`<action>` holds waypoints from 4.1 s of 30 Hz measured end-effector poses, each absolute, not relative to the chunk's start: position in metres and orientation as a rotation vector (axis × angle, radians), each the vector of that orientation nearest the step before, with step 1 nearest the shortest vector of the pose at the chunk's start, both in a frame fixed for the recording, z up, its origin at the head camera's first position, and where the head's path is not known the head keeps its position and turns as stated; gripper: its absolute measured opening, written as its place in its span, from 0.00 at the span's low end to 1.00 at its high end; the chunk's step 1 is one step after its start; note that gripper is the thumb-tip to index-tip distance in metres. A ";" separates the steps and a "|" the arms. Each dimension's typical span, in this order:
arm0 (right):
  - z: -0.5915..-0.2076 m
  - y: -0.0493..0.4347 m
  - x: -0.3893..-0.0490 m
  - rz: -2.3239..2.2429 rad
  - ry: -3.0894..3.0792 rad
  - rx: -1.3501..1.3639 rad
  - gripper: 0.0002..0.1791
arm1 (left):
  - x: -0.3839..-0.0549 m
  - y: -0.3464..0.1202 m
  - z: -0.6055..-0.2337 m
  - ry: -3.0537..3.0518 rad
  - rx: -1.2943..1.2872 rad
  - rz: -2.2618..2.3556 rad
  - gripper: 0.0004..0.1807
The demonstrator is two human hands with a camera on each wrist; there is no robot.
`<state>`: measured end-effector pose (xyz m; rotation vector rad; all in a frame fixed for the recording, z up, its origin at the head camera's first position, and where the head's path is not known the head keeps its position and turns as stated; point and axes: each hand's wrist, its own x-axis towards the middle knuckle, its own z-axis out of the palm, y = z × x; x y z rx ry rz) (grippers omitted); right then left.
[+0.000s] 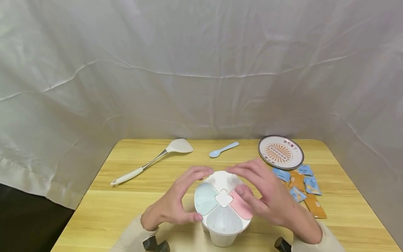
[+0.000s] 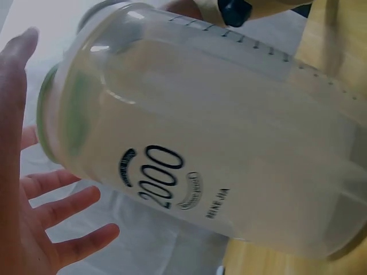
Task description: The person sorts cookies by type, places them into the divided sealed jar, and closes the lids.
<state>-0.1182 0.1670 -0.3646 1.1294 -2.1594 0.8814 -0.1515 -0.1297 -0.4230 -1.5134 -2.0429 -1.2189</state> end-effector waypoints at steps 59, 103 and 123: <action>-0.385 0.161 -0.118 0.837 -1.965 1.357 0.14 | -0.158 -0.129 -0.468 -2.159 -1.275 -1.673 0.49; -0.397 0.205 -0.169 1.358 -2.029 0.867 0.15 | -0.157 -0.128 -0.463 -2.272 -1.122 -1.745 0.49; -0.458 0.275 -0.176 1.106 -2.461 0.453 0.07 | -0.157 -0.128 -0.463 -2.297 -1.111 -1.734 0.48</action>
